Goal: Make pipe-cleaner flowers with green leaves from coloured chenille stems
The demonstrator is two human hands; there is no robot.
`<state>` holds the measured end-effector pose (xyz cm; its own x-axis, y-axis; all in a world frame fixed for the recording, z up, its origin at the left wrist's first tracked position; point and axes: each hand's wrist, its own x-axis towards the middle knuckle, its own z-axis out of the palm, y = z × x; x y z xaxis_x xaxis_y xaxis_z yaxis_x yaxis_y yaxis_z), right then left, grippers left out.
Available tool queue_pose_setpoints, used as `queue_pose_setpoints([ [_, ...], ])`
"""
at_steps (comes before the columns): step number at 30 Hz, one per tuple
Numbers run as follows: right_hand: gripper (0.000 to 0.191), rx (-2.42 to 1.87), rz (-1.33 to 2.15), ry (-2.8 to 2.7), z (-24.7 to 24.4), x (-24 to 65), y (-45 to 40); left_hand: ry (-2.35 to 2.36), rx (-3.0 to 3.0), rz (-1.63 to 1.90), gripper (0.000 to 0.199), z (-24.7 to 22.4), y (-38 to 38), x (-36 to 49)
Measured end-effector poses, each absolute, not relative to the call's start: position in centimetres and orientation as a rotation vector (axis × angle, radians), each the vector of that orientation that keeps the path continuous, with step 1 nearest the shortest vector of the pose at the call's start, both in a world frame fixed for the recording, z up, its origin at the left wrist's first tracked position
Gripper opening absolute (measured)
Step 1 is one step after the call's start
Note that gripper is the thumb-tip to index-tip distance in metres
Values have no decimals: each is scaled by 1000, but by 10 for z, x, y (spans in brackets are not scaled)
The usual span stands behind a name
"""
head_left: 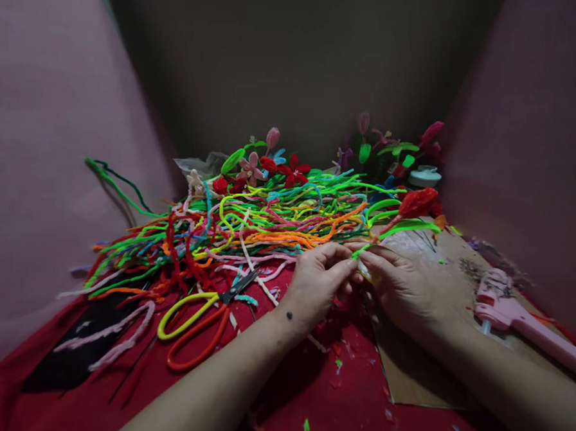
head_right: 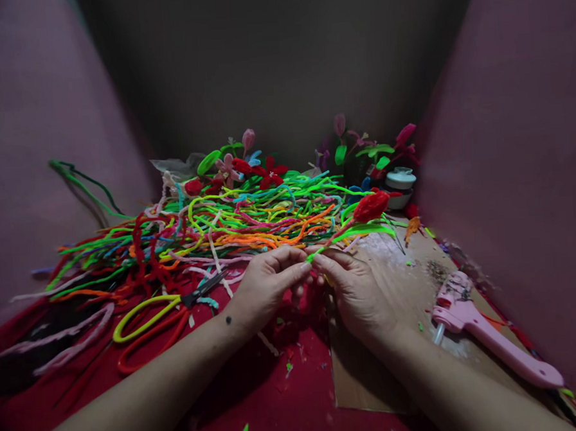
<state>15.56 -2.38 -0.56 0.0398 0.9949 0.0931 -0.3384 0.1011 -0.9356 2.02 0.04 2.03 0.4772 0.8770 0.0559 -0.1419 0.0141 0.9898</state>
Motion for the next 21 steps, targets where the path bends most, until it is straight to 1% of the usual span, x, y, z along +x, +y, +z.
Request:
queue_pose_setpoints([
  [5, 21, -915, 1164, -1079, -9, 158, -22, 770, 1360, 933, 9, 19, -1, 21],
  [10, 20, -908, 1148, -1110, -9, 157, -23, 802, 1378, 944, 11, 23, -2, 19],
  [13, 20, -893, 1161, -1135, -10, 156, -24, 756, 1234, 879, 12, 22, 1, 17],
  [18, 19, -955, 1185, -1164, -8, 156, -26, 624, 908, 707, 6, 14, 11, 15],
  [21, 19, -976, 1193, -1142, -8, 157, -25, 614, 851, 668, 7, 16, 12, 15],
])
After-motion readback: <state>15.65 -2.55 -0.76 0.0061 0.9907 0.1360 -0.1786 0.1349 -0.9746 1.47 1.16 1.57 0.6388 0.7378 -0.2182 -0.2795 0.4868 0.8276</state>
